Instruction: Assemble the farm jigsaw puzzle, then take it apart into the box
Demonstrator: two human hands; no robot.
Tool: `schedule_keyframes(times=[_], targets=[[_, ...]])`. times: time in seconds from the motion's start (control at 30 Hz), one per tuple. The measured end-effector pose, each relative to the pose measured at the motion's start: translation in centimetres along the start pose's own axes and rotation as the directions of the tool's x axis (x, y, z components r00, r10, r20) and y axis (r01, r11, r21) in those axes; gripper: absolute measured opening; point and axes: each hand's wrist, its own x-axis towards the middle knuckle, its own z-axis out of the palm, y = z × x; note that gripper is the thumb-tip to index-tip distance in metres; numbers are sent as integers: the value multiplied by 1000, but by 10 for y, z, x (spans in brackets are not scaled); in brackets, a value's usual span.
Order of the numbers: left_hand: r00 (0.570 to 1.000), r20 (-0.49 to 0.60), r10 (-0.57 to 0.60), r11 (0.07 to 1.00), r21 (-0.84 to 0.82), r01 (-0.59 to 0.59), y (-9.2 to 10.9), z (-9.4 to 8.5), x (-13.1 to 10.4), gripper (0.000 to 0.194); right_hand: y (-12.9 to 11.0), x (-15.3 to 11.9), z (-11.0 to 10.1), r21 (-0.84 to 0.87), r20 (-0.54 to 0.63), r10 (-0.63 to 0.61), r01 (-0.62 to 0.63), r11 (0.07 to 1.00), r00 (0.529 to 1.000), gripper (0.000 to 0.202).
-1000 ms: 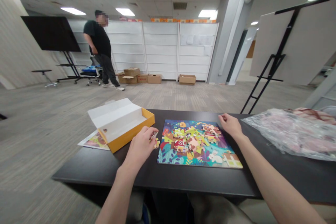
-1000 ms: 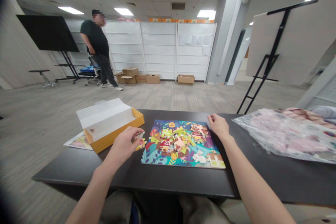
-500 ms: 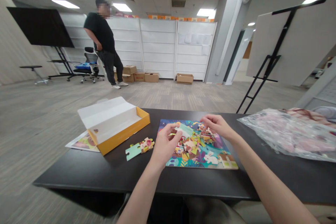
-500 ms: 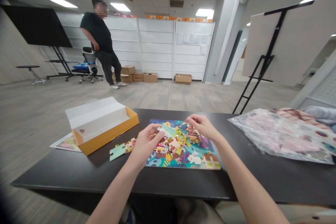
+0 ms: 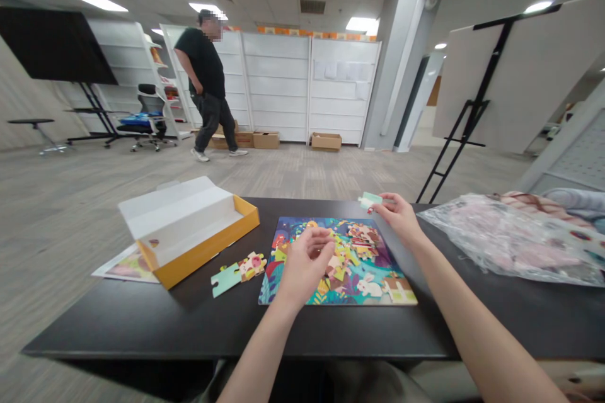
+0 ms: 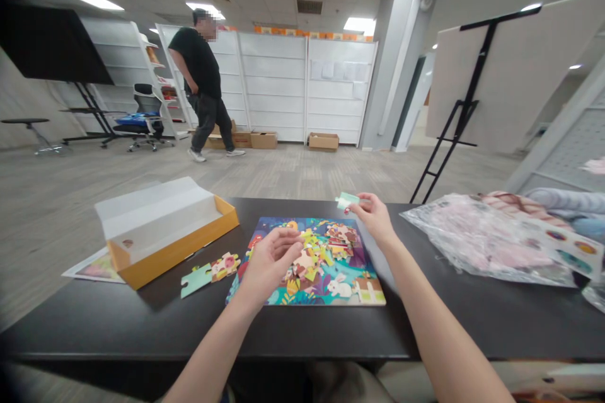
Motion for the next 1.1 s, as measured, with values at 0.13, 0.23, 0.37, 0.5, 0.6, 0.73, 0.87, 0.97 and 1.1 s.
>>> schedule_keyframes(times=[0.13, 0.23, 0.37, 0.5, 0.6, 0.73, 0.87, 0.97, 1.1], targets=[[999, -11, 34, 998, 59, -33, -2, -16, 0, 25, 40, 22, -22, -347, -141, 15, -64, 936, 990, 42], [999, 5, 47, 994, 97, -47, 0, -25, -2, 23, 58, 26, -22, -435, -71, 55, -80, 897, 996, 37], [999, -1, 44, 990, 133, -44, 6, -35, -7, 22, 64, 25, -16, -523, 19, 72, -52, 850, 997, 33], [999, -5, 42, 988, 146, -41, 8, -43, -9, 21, 62, 26, -20, -619, 72, 78, -17, 785, 994, 31], [999, -3, 51, 988, 145, -50, 8, -44, -10, 19, 60, 27, -24, -660, 120, 96, 7, 751, 988, 26], [998, 9, 56, 987, 152, -57, 8, -42, -10, 17, 57, 25, -24, -686, 195, 112, 54, 726, 975, 25], [998, 10, 59, 980, 189, -60, 10, -46, -11, 17, 53, 23, -22, -703, 237, 107, 95, 704, 966, 27], [998, -4, 55, 976, 211, -53, 10, -52, -11, 18, 51, 22, -22, -714, 254, 103, 115, 691, 962, 28], [998, -14, 62, 977, 206, -58, 9, -55, -11, 18, 50, 22, -22, -732, 259, 103, 126, 669, 960, 28]])
